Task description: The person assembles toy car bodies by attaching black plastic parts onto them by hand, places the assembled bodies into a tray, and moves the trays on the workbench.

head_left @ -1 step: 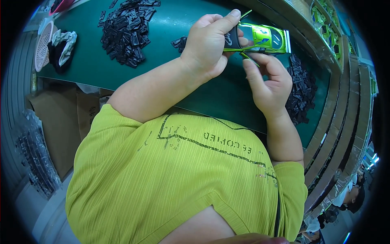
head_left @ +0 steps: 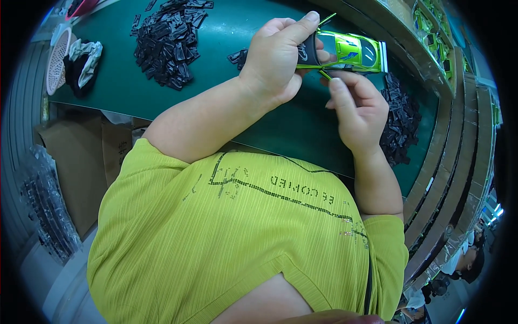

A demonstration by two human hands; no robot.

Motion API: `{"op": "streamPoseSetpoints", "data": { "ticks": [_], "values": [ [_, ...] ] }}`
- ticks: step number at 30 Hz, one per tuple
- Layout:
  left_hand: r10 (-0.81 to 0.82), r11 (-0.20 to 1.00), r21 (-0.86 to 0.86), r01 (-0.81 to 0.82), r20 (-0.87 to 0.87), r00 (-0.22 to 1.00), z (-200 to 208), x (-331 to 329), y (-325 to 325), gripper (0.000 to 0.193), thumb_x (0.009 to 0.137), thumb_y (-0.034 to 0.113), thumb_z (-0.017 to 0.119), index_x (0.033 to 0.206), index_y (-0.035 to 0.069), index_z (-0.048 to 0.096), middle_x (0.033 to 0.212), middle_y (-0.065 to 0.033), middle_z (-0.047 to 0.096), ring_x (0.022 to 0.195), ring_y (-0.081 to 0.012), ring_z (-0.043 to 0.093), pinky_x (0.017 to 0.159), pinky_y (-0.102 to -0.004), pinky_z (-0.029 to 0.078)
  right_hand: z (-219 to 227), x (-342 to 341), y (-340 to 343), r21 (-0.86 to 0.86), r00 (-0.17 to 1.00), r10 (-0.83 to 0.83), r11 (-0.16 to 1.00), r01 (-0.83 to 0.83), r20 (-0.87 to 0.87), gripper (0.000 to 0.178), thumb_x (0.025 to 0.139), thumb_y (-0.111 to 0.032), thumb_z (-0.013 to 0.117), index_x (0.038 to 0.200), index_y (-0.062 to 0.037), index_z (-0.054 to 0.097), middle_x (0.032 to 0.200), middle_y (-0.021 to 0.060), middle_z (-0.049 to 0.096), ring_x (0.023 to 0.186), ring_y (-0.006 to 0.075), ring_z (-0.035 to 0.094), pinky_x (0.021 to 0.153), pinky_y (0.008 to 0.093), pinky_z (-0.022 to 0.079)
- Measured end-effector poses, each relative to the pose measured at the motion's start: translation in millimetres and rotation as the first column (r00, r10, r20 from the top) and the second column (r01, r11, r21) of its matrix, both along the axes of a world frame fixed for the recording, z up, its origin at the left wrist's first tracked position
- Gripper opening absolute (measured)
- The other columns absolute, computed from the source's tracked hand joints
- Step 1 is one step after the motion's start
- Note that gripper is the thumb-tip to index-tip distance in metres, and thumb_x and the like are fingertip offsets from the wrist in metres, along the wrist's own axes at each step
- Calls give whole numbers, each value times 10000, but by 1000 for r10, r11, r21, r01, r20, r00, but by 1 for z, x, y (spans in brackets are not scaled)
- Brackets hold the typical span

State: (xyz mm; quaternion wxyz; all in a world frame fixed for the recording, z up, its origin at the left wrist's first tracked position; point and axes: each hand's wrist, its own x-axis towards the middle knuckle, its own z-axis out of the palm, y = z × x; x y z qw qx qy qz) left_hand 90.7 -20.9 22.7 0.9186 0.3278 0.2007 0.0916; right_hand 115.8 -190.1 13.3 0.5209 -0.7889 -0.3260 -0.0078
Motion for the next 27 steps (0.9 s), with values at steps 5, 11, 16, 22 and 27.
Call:
{"op": "streamPoseSetpoints", "data": {
  "ticks": [5, 11, 16, 22, 27],
  "values": [
    [-28, 999, 49, 21, 153, 988, -7, 2, -1, 292, 945, 265, 712, 994, 61, 509, 793, -87, 614, 678, -163, 662, 657, -316, 603, 3, 0, 2, 445, 346, 379, 885, 134, -859, 391, 1020, -264, 465, 1238, 24, 615, 894, 145, 702, 638, 196, 637, 556, 258, 481],
    [-92, 983, 173, 62, 170, 981, 4, -6, -4, 240, 976, 191, 683, 859, 117, 488, 732, 0, 585, 596, -73, 531, 544, -196, 424, 2, -1, 1, 674, 16, 681, 721, 164, -732, 285, 1015, -262, 455, 836, -55, 535, 691, 52, 535, 510, 130, 444, 499, 258, 358],
    [-132, 896, 442, 49, 158, 979, -1, -4, -3, 299, 974, 244, 699, 822, 121, 474, 721, 60, 522, 614, -10, 415, 524, -176, 326, 3, -7, 1, 641, 85, 637, 749, 167, -766, 271, 1003, -262, 458, 847, -50, 523, 687, 45, 518, 505, 127, 426, 504, 262, 353],
    [-43, 825, 554, -111, 257, 965, -5, -5, -10, 357, 973, 258, 704, 747, 121, 464, 680, 92, 447, 614, -1, 335, 510, -185, 267, 4, -6, 3, 648, -25, 663, 738, 190, -748, 247, 985, -256, 482, 822, -70, 484, 664, 26, 467, 491, 116, 384, 501, 257, 328],
    [26, 836, 522, -173, 277, 961, -3, -6, -15, 391, 953, 249, 731, 732, 128, 433, 668, 107, 412, 606, 12, 307, 500, -179, 227, -4, -6, 5, 731, -53, 747, 660, 173, -662, 242, 982, -258, 493, 820, -79, 484, 662, 20, 462, 487, 112, 373, 498, 252, 315]
  ]
}}
